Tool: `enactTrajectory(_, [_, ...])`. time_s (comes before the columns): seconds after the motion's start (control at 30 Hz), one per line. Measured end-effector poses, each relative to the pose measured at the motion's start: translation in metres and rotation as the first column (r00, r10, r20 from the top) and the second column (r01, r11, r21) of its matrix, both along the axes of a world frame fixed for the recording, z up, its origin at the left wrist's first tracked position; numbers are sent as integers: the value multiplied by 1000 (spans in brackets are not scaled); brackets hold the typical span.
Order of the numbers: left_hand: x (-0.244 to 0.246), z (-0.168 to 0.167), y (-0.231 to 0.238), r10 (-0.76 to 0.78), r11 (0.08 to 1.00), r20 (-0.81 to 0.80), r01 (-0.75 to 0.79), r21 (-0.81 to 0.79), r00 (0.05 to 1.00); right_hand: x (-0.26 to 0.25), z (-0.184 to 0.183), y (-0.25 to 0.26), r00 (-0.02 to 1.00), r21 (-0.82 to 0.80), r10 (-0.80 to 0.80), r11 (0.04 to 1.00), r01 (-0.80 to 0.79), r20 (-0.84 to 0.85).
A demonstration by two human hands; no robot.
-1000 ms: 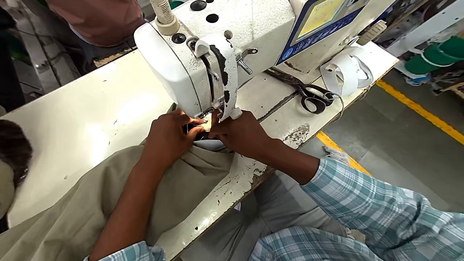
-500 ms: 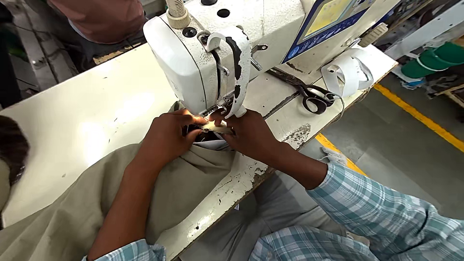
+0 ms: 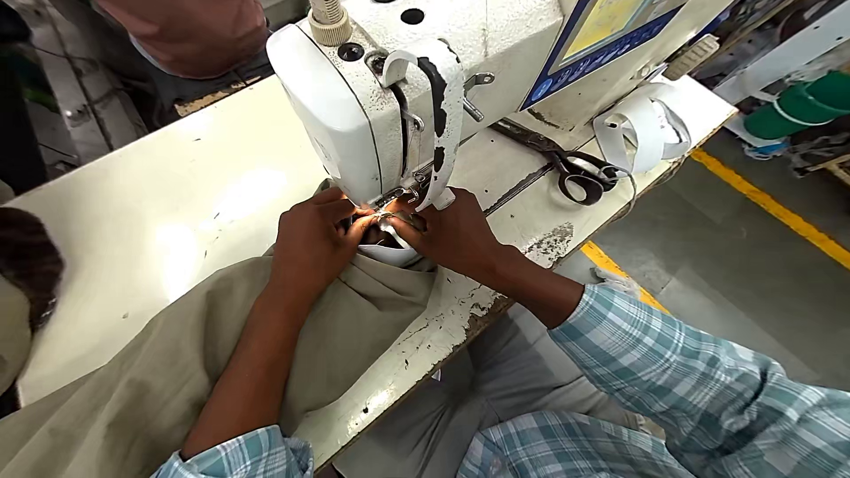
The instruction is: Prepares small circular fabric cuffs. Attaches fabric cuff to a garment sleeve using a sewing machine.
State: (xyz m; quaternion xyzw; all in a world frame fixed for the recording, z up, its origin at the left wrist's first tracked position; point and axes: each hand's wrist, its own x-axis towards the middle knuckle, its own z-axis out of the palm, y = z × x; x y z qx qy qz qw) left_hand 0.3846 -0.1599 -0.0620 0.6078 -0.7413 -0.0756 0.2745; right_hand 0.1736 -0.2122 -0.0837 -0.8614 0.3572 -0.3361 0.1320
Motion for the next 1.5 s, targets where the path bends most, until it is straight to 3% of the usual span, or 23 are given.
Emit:
enactTrajectory(0.13, [-2,1,-1,12,999,29,-11,-42,999,-1,-4,-2,995,-110,104,989,-102,12])
enactTrajectory(0.27, [-3,1,0,2,1000,5,-2,-19,1000,-4,-1,-3,986,-123,161,979,-166,-52])
enactTrajectory(0.73, [6,-1,-7,-22,991,-136,40,128,990,-7,12,-3,943,-216,228,935,-282,-244])
enactTrajectory(0.93, [3,10,-7,-40,974,-8,41,223,999,-6,15,-3,927,-227,253,920,-318,-276])
enactTrajectory(1.23, [0,3,-5,-33,996,13,32,88,999,-29,39,30,987,82,158,984,-156,-26])
enactTrajectory(1.33, [-1,3,-5,-13,996,9,12,88,1000,-33,42,34,984,284,163,943,-176,70])
enactTrajectory(1.4, [-1,1,-5,-4,997,-5,4,82,1000,-37,42,31,968,451,132,866,-217,213])
enactTrajectory(1.5, [1,-2,-6,-4,997,-26,6,74,1000,-36,36,20,986,419,53,900,-115,158])
